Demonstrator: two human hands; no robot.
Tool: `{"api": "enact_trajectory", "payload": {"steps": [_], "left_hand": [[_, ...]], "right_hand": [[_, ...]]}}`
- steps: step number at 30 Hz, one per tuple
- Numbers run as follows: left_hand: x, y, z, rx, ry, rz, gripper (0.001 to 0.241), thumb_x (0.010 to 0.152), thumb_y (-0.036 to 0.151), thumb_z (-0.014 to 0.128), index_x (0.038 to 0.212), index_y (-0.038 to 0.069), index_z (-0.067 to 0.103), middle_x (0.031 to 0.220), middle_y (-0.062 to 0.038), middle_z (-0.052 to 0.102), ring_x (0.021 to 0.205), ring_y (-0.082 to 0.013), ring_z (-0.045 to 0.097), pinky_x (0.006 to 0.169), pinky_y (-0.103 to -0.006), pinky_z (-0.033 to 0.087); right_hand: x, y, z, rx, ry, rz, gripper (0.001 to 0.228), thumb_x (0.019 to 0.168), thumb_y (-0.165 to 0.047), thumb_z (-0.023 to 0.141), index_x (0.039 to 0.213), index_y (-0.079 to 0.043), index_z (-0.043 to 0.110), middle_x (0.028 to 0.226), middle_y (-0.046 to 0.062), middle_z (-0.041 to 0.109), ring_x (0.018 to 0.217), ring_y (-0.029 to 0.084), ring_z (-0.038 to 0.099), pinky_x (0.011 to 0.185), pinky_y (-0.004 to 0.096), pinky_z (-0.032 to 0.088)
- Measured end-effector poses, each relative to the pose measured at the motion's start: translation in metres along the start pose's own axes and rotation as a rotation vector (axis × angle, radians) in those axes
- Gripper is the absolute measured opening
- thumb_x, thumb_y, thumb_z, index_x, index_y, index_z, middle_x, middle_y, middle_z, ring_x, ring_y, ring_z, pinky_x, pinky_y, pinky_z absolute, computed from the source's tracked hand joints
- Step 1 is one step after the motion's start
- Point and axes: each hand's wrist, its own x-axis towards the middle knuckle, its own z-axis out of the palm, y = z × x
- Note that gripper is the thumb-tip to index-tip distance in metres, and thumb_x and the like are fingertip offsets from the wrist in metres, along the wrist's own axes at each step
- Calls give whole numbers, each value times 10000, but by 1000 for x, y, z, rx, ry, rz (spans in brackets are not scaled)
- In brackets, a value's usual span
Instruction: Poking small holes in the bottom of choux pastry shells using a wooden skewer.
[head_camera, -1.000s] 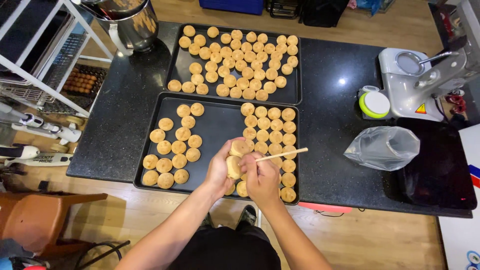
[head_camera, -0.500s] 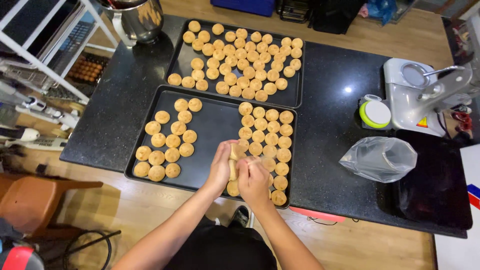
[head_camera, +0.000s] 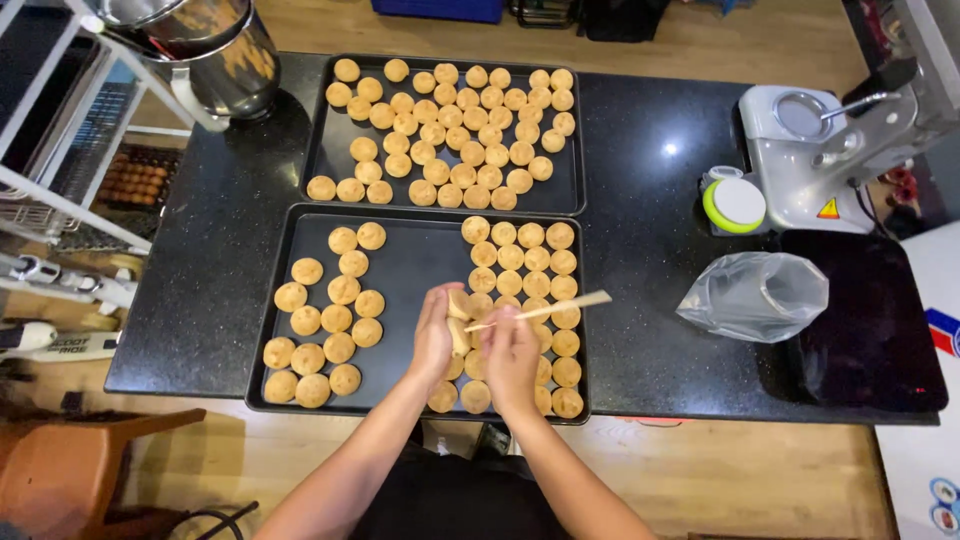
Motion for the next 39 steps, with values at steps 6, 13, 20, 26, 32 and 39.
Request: {"api": "enact_trajectory", "payload": {"steps": [6,13,20,26,32,39], "left_hand": [[71,-52,-48,831,211,437,370,1075,275,455,1297,-18,503,1239,-258,547,1131,-404,556,1000,-448,438],[45,-61,-24,1216,213,469,420,929,300,640,1215,13,528,1184,-256,507,1104,-459,506,964,-530,442],[8,-42,-43,1148,244,438,482,942,323,641,1324,52,529,1254,-264,478,1142,-450,467,988,-567,357],[-49,-62,-72,1027,217,506,542,963,280,635,1334,-67,447,1231,-282,476,1151,-449,483,1018,-529,386],[-63,-65,-62,900,129,24,492,946,321,602,1289,-14,491,1151,-206,541,990,-367,603,884,-446,501],[-11,-49,-54,1015,198,491,498,940,299,663,1272,-45,526,1137,-257,564,1059,-441,553,919,-502,459]], "right_hand": [[8,13,-11,2,247,-64,368,1105,-286,434,847,-62,569,596,-27,462,518,44,416,472,226,336],[5,34,-26,-84,219,-28,357,1093,-263,506,829,-43,603,629,-39,482,545,29,402,485,216,308],[5,31,-25,-96,213,15,354,1088,-251,519,816,-48,617,631,-48,494,550,20,403,490,204,296],[6,29,-25,-84,190,31,354,1086,-251,522,815,-47,624,638,-49,493,561,18,408,499,200,310],[7,33,-23,-77,114,40,358,1082,-257,522,814,-42,624,636,-48,496,549,21,400,487,210,292],[10,35,-21,-115,101,16,372,1076,-258,527,800,-36,639,606,-38,493,526,30,399,475,219,288]]}}
